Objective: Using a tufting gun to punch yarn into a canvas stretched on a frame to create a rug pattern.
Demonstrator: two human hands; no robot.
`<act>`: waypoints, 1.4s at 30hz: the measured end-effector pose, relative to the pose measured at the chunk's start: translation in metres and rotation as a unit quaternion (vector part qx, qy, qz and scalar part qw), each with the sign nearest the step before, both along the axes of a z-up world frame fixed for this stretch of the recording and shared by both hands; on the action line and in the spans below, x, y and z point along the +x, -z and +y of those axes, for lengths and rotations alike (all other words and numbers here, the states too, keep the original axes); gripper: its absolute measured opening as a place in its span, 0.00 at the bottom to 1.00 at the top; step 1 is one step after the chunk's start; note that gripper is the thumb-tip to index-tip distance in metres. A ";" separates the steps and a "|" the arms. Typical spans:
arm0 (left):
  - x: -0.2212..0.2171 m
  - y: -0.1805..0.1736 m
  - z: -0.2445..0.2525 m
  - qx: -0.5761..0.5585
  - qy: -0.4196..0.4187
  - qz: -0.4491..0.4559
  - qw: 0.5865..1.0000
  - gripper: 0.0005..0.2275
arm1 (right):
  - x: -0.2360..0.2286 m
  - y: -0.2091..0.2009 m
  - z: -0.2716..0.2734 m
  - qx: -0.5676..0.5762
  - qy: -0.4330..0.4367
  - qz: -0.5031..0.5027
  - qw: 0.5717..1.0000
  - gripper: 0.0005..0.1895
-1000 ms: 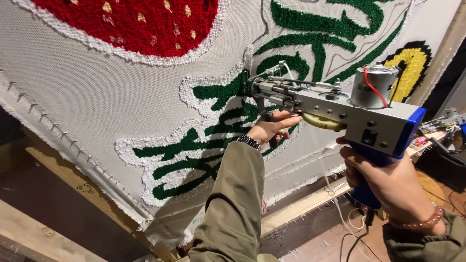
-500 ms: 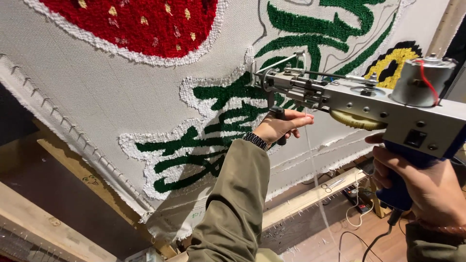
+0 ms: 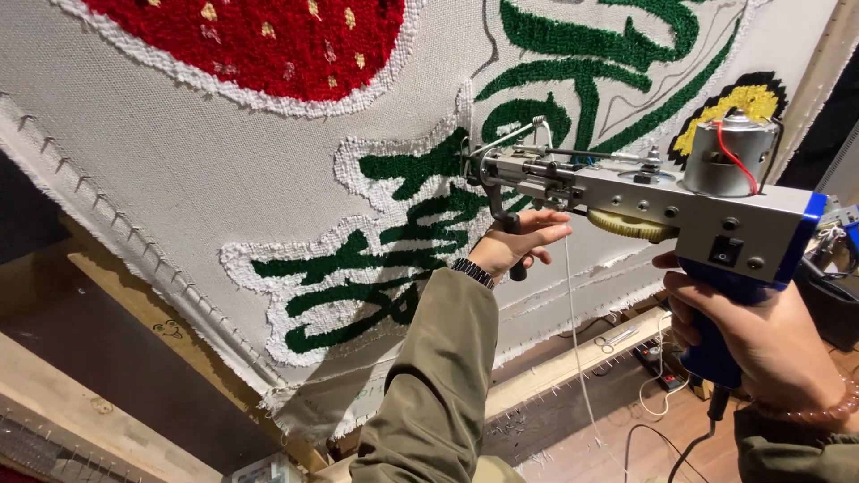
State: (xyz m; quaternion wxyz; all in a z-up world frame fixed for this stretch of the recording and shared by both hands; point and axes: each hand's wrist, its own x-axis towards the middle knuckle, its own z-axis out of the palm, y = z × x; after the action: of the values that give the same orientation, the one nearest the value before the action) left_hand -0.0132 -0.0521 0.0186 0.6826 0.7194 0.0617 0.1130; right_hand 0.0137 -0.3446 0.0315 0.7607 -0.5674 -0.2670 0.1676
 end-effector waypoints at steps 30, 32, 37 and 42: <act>0.009 0.002 0.004 0.025 -0.056 0.015 0.998 0.17 | 0.001 -0.013 0.006 -0.025 0.001 -0.017 1.000 0.10; 0.018 0.013 0.014 0.028 -0.050 0.018 0.998 0.16 | 0.002 -0.011 0.007 -0.019 -0.002 -0.014 1.000 0.11; 0.019 0.015 0.020 0.053 -0.050 0.028 0.997 0.16 | 0.000 -0.012 0.012 -0.029 0.019 0.000 0.999 0.10; 0.018 0.013 0.026 0.061 -0.049 0.031 0.996 0.16 | 0.008 -0.005 0.018 -0.010 0.003 -0.036 0.999 0.08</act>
State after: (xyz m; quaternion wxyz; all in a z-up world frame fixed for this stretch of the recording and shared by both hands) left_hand 0.0043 -0.0265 0.0057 0.6288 0.7590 0.1106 0.1276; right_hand 0.0221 -0.3269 0.0363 0.7453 -0.5813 -0.2910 0.1479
